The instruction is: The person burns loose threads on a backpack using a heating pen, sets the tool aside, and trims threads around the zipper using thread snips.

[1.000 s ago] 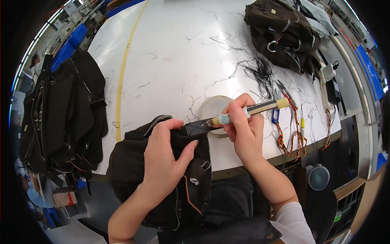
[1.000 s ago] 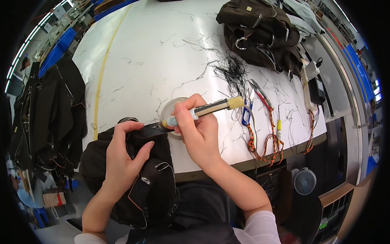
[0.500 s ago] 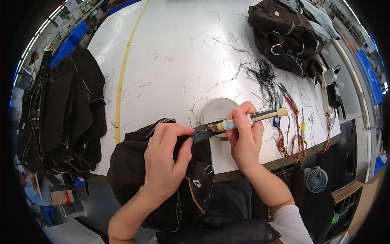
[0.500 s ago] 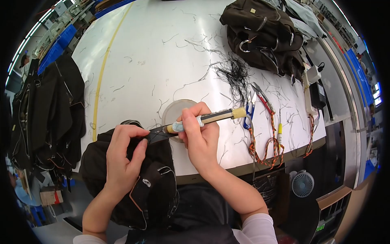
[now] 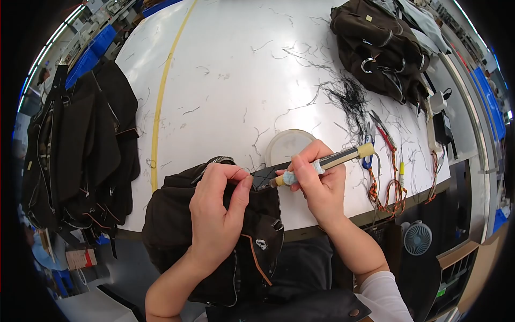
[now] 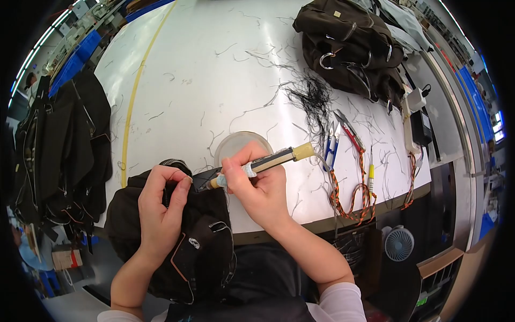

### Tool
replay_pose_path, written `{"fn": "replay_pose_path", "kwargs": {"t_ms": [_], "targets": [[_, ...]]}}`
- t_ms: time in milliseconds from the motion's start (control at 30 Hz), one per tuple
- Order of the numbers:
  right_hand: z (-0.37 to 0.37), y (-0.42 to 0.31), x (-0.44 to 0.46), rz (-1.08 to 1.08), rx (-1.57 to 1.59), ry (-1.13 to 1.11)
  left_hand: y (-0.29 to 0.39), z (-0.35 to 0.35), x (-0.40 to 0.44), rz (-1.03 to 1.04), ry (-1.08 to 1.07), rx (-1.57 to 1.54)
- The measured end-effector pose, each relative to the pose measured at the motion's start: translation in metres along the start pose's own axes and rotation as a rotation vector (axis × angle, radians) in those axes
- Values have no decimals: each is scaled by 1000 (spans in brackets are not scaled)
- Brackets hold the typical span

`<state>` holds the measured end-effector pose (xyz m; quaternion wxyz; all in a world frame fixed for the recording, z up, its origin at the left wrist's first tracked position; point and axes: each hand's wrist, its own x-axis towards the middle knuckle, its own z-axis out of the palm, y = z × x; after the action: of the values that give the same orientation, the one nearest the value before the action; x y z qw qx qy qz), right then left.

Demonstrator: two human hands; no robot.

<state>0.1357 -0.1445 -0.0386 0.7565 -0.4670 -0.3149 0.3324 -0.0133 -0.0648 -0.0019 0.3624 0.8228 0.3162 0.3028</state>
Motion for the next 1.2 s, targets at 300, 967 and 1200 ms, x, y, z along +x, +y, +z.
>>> {"fn": "replay_pose_path", "kwargs": {"t_ms": [300,967,1200], "targets": [[1,-1,0,24,-52,-7,-1,0,0,28,6,32],[-3,-1,-1,52,120,46,-3,1,17,-183,-165,-113],[2,-7,-1,60,-40,29,2,3,15,-219,-36,-142]]}}
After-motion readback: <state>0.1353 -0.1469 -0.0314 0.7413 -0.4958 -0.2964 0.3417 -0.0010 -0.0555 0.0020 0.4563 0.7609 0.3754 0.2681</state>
